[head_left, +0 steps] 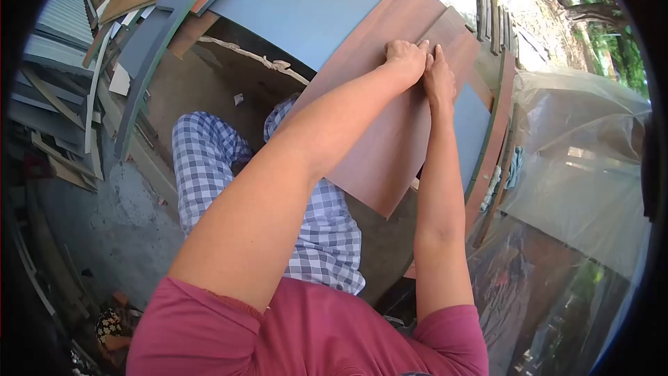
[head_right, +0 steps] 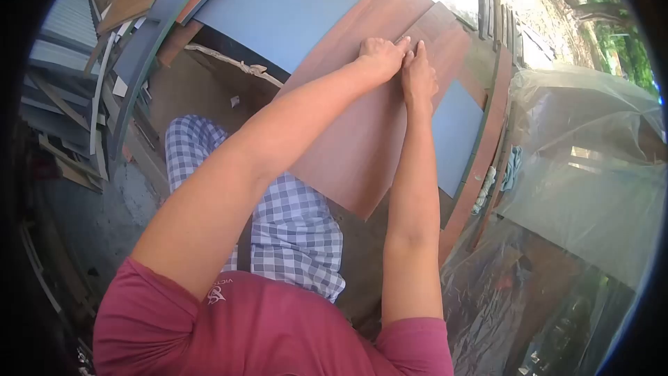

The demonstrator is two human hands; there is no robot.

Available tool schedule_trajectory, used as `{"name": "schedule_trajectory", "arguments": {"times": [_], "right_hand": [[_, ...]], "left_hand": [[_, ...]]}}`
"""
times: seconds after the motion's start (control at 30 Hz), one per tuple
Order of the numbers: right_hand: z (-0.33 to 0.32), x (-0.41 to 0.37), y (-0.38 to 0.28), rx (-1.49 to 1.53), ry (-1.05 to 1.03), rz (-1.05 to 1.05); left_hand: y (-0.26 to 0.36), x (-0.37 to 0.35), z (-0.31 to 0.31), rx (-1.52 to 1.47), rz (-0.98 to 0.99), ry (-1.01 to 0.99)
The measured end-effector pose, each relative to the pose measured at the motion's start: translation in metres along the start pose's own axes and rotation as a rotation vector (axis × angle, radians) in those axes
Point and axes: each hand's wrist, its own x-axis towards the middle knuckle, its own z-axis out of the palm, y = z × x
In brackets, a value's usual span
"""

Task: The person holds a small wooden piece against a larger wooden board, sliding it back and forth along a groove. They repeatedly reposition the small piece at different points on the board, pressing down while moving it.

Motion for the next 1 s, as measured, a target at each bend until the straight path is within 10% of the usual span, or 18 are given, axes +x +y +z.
{"name": "schedule_trajectory", "arguments": {"times": [1.0], "right_hand": [[-0.020, -0.292, 0.015, 0.017, -0.121, 0.115]], "left_hand": [[0.006, -0.282, 0.021, -0.316, 0.239, 0.004]]}}
